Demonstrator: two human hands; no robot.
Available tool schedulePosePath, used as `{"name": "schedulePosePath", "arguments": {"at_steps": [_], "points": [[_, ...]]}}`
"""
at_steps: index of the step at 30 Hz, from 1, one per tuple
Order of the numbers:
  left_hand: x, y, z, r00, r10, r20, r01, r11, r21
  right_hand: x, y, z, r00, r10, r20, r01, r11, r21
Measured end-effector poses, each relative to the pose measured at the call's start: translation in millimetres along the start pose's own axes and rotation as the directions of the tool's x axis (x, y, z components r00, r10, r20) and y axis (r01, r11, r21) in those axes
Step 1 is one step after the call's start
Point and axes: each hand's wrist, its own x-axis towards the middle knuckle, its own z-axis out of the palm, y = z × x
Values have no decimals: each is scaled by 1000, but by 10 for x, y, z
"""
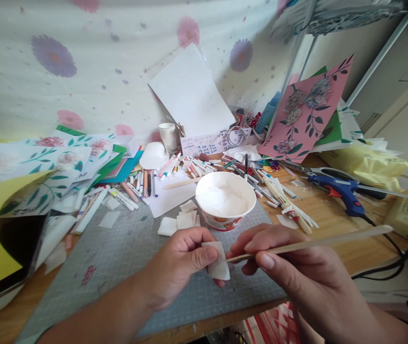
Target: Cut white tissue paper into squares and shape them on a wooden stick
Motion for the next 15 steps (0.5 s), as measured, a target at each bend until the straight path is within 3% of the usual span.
{"name": "schedulePosePath", "arguments": {"at_steps": [15], "points": [[-9,-2,7,1000,0,11,0,1000,-28,-7,-26,13,1000,9,19,-9,1000,0]]}}
